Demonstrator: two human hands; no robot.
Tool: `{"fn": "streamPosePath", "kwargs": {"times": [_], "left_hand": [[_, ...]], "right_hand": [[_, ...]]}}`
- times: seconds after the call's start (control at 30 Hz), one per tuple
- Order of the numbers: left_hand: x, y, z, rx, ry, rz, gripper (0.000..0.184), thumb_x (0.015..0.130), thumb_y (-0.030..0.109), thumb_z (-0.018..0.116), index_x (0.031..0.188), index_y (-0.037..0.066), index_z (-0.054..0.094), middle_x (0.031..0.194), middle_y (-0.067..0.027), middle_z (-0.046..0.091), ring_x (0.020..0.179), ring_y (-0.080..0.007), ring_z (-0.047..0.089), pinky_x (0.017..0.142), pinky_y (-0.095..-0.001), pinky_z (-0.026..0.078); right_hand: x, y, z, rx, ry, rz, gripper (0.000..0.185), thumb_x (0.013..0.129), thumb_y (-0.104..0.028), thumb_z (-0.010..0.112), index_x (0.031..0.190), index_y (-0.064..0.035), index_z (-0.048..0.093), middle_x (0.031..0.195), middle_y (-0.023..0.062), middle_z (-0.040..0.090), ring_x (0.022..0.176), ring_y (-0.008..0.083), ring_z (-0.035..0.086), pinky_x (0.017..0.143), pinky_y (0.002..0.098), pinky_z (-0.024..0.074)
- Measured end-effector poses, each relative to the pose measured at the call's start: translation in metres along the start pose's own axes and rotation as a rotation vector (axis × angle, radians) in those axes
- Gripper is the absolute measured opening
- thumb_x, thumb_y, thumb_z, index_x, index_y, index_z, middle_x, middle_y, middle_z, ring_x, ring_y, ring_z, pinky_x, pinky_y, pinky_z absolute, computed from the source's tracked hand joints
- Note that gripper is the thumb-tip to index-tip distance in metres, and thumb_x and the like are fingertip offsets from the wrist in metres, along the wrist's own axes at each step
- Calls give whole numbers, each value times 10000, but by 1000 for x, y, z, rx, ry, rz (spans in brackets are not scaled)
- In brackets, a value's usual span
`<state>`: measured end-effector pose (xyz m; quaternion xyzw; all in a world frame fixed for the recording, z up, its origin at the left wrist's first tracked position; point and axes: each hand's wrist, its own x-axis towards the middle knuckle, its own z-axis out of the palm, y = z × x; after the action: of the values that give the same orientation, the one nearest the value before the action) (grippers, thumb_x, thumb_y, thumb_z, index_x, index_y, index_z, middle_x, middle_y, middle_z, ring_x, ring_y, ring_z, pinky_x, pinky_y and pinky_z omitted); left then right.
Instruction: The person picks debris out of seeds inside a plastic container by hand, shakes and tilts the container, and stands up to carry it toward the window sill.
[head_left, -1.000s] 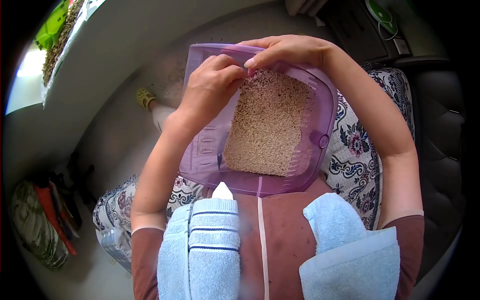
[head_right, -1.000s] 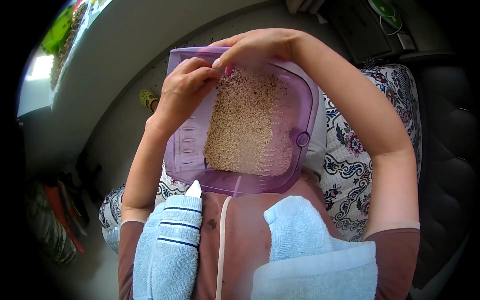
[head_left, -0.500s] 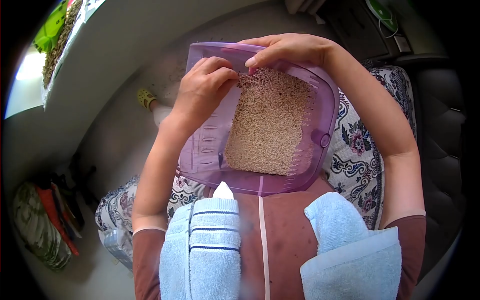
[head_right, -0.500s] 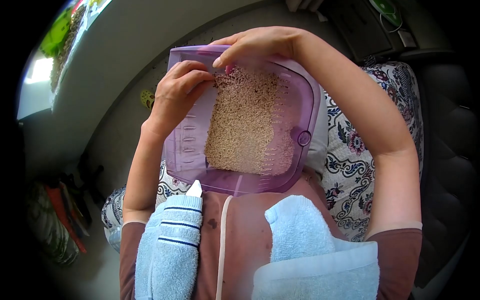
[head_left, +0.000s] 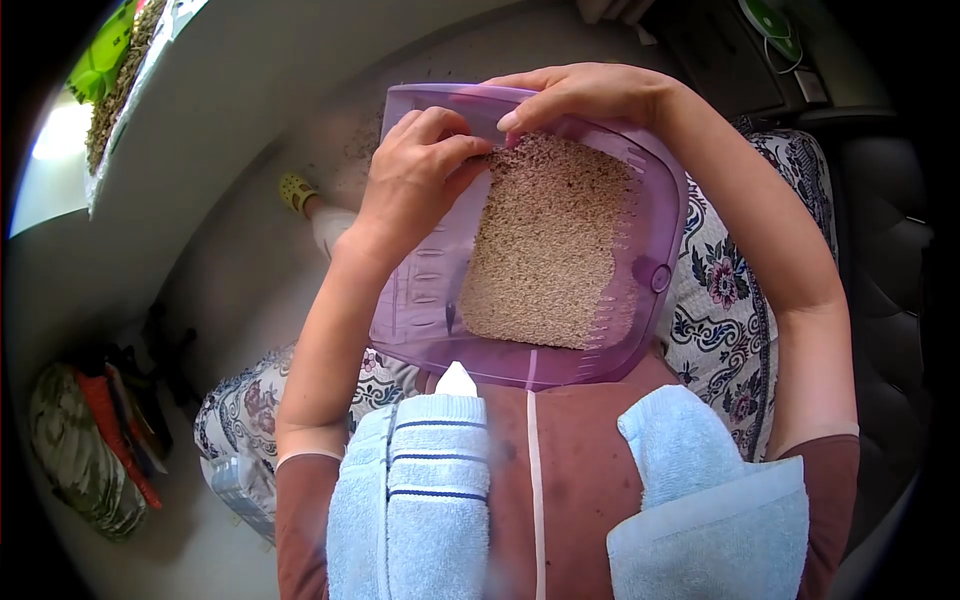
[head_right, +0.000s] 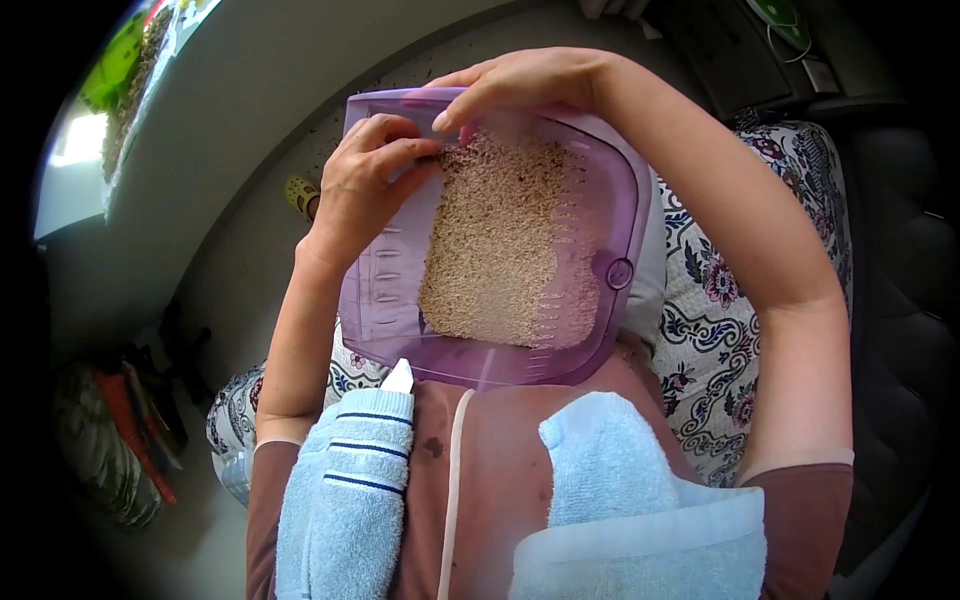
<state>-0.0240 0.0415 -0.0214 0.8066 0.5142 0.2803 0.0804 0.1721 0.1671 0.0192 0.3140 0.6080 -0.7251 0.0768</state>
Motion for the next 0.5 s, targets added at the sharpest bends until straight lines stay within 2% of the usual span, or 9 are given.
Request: {"fn": "streamPosePath", "kwargs": {"times": [0.13,0.27,0.37,0.5], "left_hand": [[-3,-4,0,-5,17,-32,171,737,88,744,904,110,718,927,-29,626,853,-233,618,740,-342,517],[-9,-9,0,5,46,-60,172,735,80,743,902,108,719,916,-27,646,851,-231,623,746,-343,520],[-13,-16,0,32,77,23,176,735,85,747,910,97,725,939,-29,659,862,-230,623,757,-342,522],[-17,-20,-1,9,86,23,277,733,88,759,1006,94,711,990,-42,660,918,-235,620,785,-340,524]], "right_hand": [[0,-3,2,-44,1,3,676,833,-323,675,1430,-100,448,1158,105,605,1069,140,568,930,274,471],[3,1,-1,-23,-14,47,672,834,-318,673,1430,-103,449,1133,93,613,1020,130,587,888,272,492],[5,1,-1,-34,-16,45,663,836,-313,670,1428,-107,452,1117,85,619,987,123,599,855,268,505],[4,0,-1,-42,-7,46,649,840,-307,664,1424,-111,458,1113,81,623,975,121,604,840,270,512]]}}
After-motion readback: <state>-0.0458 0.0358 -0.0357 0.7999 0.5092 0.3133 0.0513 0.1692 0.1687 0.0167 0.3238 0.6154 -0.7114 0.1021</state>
